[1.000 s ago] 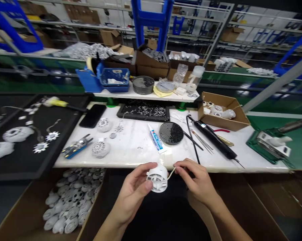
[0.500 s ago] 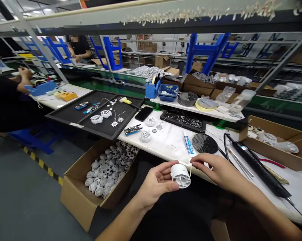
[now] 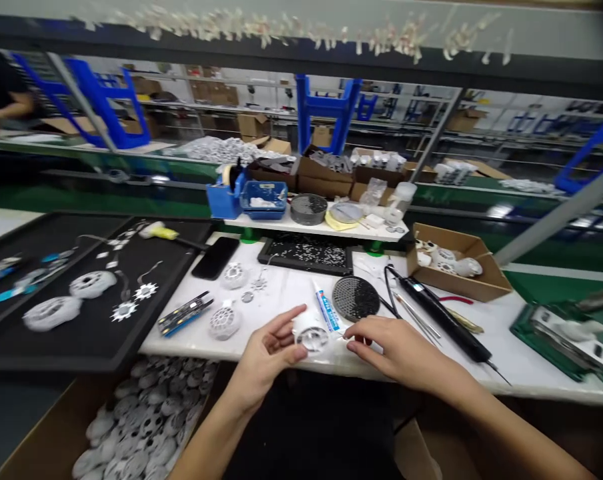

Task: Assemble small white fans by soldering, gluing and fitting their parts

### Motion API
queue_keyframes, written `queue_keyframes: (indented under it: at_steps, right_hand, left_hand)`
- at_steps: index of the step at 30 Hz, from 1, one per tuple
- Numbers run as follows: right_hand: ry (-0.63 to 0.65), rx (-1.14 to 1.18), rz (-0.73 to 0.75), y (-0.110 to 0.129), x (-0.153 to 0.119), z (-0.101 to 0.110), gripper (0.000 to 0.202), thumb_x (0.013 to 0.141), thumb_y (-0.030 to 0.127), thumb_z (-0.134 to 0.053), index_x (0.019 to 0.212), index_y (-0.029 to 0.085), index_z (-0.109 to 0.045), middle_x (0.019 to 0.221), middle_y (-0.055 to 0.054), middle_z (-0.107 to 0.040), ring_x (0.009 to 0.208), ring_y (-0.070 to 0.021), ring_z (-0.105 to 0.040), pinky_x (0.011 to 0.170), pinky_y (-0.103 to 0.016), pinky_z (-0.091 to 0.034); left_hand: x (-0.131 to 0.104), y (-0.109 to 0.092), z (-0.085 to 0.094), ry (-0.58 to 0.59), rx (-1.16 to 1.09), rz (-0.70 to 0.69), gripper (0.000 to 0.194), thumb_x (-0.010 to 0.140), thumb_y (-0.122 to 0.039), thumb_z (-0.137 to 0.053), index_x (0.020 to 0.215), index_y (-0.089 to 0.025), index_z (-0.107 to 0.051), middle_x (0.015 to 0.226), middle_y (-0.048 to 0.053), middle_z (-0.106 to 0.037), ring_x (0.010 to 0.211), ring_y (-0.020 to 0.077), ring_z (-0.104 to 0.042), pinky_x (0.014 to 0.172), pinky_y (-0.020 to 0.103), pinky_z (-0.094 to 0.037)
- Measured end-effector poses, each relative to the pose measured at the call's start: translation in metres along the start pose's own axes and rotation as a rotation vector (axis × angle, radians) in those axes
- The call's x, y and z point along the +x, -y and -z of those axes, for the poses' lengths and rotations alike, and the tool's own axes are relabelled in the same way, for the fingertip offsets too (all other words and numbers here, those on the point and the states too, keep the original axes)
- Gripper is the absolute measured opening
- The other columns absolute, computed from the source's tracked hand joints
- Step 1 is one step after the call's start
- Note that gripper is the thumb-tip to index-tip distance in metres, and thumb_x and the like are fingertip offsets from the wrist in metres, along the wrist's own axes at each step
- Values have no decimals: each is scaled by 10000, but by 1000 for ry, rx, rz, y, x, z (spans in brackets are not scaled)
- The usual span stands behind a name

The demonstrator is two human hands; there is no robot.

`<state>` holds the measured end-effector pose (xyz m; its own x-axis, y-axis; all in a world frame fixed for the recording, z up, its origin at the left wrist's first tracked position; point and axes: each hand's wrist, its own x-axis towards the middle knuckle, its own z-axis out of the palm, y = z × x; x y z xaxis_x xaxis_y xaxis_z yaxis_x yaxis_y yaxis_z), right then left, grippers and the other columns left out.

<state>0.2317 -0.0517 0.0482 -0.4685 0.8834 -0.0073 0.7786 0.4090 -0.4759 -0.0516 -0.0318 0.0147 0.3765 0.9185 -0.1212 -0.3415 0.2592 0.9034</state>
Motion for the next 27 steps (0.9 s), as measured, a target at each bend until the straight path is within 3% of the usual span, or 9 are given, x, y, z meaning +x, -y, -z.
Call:
queue_keyframes:
  at_steps: [4,8,11,13,16,21,24,27]
  right_hand:
    - [-68,12,-75,-16,-6,12,256,1092,421,-537,1182,284,-733,1099,-17,-776,1008,-202,-720,892,-325,-511]
    - [-266,24,-202,-45,-24,40,248,1086,409,-545,1146,265,-737,1113,-13,-788,983,-185,-726,881,-298,-512]
    - [-486,-62,-465,-68,-44,60,299,1095,442,-506,1107,249,-733,1045,-24,-796,858,-187,-721,770,-301,-496]
    - [-536,-148,-650,-83,-56,64,293,1080,466,-522,1092,272,-742,957,-6,-794,778,-191,-708,714,-310,-479]
    - [-500,-264,-791,-104,-66,56,286,1066,465,-532,1144,295,-748,978,-5,-803,809,-222,-736,716,-332,-494]
    - [-489,-340,-813,-123,-64,48,337,1087,405,-481,1208,242,-751,1191,-53,-805,1044,-297,-766,864,-387,-545]
    - [-420,-382,-706,-113,-42,62,324,1101,412,-479,1229,268,-738,1233,-26,-793,1079,-277,-757,899,-371,-546]
    - [-265,-534,-630,-96,2,79,368,1130,356,-389,1328,257,-684,1274,-67,-766,1090,-286,-748,940,-385,-536]
  left_hand:
    - [43,-1,5,-157,28,-1,685,735,-359,-964,1352,-182,-721,1104,98,-808,1041,232,-770,958,292,-599]
    - [60,7,11,-269,23,42,751,697,-387,-982,1367,-202,-699,1163,92,-798,1038,224,-774,931,270,-627]
    - [59,18,22,-341,41,78,806,656,-377,-1004,1378,-211,-686,1196,93,-795,1078,239,-772,903,247,-639]
    - [55,23,30,-371,67,104,820,608,-374,-1025,1345,-206,-708,1125,84,-808,1033,242,-779,857,229,-644]
    - [51,26,36,-368,95,158,831,557,-371,-1041,1312,-207,-733,1026,62,-809,958,230,-778,817,206,-643]
    - [50,21,32,-397,151,173,755,588,-415,-1023,1271,-237,-756,1066,45,-805,959,206,-759,830,185,-635]
    - [52,21,31,-382,214,171,745,605,-443,-1010,1274,-233,-757,1130,64,-804,1035,246,-760,844,206,-642]
    - [52,25,34,-352,229,150,752,652,-455,-985,1327,-243,-730,1211,77,-795,1075,273,-762,860,240,-648]
